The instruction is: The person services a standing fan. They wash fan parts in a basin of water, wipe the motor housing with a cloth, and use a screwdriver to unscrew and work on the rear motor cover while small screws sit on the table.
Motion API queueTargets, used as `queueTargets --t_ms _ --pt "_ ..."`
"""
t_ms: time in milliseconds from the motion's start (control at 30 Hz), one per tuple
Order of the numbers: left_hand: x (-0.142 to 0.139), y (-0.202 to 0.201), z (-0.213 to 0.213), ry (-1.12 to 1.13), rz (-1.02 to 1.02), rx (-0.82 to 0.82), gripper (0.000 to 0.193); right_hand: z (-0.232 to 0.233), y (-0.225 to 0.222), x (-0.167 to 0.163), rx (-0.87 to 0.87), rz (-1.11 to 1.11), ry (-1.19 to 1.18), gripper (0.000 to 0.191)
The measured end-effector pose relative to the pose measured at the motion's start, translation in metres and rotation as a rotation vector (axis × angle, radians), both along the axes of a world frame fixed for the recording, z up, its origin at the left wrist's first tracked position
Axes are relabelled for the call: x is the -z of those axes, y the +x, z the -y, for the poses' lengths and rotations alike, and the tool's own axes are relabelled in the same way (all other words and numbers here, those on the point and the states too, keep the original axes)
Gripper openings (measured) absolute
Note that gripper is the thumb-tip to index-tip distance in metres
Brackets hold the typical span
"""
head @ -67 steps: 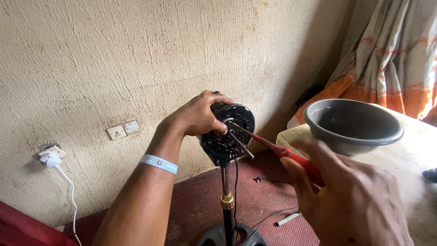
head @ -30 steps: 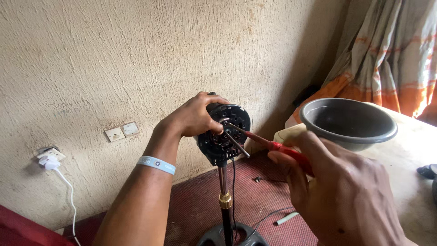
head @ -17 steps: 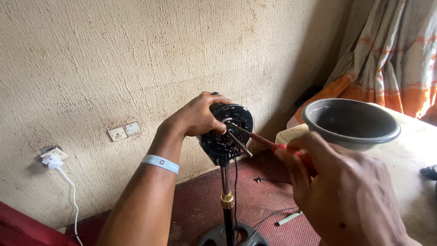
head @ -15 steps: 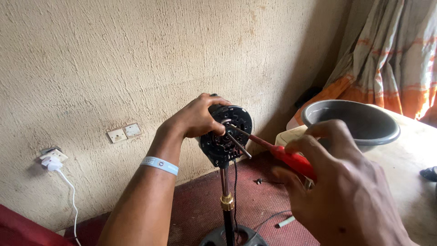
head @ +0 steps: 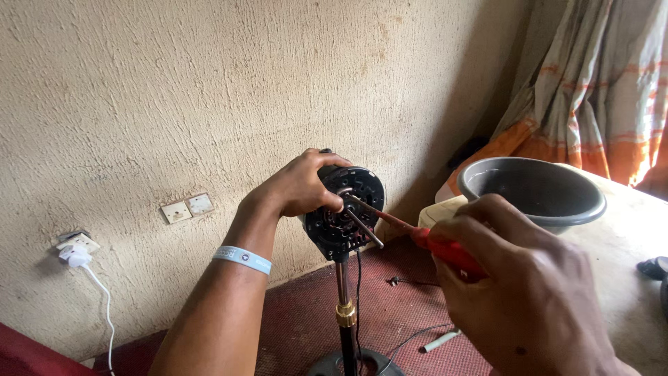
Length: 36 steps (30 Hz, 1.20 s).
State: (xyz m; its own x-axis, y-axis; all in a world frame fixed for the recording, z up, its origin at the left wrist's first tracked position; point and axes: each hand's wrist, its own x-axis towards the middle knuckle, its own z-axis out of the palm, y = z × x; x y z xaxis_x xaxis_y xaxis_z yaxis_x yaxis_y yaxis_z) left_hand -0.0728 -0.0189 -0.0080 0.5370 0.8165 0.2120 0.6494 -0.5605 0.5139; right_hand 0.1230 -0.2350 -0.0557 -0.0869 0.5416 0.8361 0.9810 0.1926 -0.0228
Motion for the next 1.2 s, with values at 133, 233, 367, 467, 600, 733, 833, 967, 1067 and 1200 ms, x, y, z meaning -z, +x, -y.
queueTargets --t_ms 133,233,367,467,600,733,833,967,1067,1200 --pt "0.000 -0.003 0.001 0.029 0.010 0.021 0.073 0.003 0.004 0.002 0.097 -0.165 -0.147 0.023" --pt "0.000 -0.002 0.001 0.020 0.011 0.025 0.072 0.001 0.004 0.000 0.118 -0.171 -0.257 0.031" --pt "0.001 -0.001 0.002 -0.021 0.022 0.006 0.073 0.004 0.001 -0.005 0.064 -0.069 -0.149 0.033" --pt "0.001 -0.002 0.003 0.024 0.018 0.035 0.070 0.009 -0.003 -0.010 0.108 -0.107 -0.127 0.026" --pt "0.002 -0.003 0.004 0.001 0.013 0.005 0.073 0.009 -0.010 -0.008 0.337 -0.136 -0.500 0.034" --pt "0.003 -0.003 0.005 0.020 0.012 0.010 0.074 0.012 -0.006 -0.004 0.070 -0.020 -0.105 0.033" --pt "0.004 -0.003 0.005 0.024 0.011 0.020 0.073 0.013 -0.003 -0.005 0.043 -0.006 -0.037 0.022" --pt "0.004 -0.004 0.005 0.027 0.010 0.018 0.072 0.011 -0.006 -0.010 0.304 -0.166 -0.442 0.023" --pt "0.004 -0.005 0.005 -0.018 0.034 0.015 0.075 0.012 -0.009 -0.011 0.130 -0.169 -0.318 0.038" --pt "0.006 -0.003 0.003 -0.040 0.041 0.021 0.075 0.014 -0.005 -0.008 -0.104 -0.032 0.014 0.024"
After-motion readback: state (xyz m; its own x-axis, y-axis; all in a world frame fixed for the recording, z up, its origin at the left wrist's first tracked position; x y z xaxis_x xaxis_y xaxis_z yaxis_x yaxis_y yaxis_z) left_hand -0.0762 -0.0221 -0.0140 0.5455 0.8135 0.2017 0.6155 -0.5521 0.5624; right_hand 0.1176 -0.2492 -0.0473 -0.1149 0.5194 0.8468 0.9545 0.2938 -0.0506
